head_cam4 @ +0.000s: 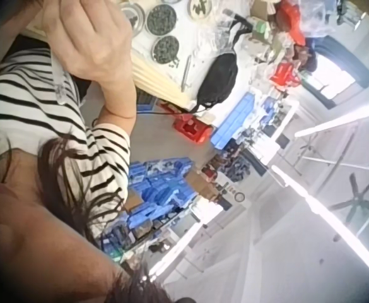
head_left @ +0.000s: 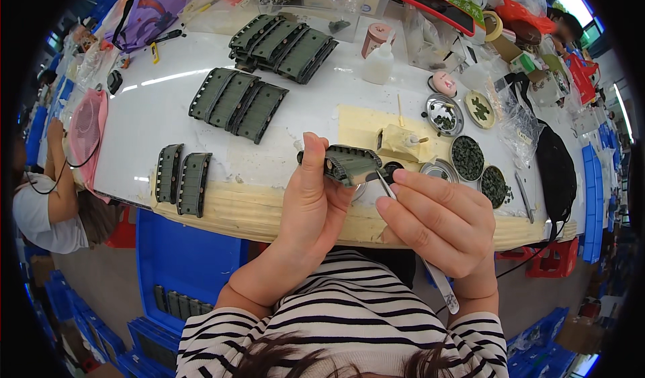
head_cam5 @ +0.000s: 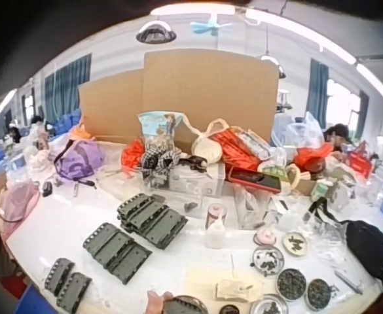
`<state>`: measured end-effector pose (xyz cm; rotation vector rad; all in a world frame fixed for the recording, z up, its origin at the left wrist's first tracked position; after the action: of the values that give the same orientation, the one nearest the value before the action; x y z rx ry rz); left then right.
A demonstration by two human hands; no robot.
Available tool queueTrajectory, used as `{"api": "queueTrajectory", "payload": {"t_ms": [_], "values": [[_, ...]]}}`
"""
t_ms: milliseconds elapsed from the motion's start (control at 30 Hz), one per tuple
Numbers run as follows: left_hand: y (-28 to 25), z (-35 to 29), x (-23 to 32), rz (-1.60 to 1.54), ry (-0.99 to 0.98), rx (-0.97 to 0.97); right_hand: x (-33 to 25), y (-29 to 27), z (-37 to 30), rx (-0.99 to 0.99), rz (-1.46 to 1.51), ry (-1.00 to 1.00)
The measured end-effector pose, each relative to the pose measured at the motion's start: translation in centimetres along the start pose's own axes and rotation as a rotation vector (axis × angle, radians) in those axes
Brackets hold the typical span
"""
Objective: Carefully assembling and detailing toy tank model parts using a small brush and assembly tools at a factory workbench.
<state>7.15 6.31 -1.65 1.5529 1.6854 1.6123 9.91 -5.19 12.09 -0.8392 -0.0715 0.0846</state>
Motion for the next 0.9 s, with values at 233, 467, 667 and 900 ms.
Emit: {"api": "queueTrajectory", "payload": {"t_ms": [233,467,667,900], "values": [[0.3,0.7,-0.9,-0.337,-0.301,-0.032,0.4,-2.0,0.1,0.200,0.167,0.135],[1.5,1.0,-1.2,-0.541,-0.396,-0.104,0.8,-1.5,-1.0,0.259,0.229,0.205],[1.4,1.2,-1.3,-0.528,-0.390,-0.080,0.7,-0.8,-0.9,0.252,0.247,0.229],[1.4,1.2,-1.6,-0.510,-0.388,-0.062,0.8,-0.7,-0.9,0.245,0.228,0.227]]}}
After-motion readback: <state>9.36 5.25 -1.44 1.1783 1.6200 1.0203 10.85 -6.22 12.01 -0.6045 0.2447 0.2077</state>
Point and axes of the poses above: each hand's wrist, its own z-axis towards the middle knuckle, its own y-axis out of the palm, x = y × z, the point moved 8 cm from there along z, towards the middle knuckle, and after that the axes turned 2 degrees about x, right-handed, at the moved point
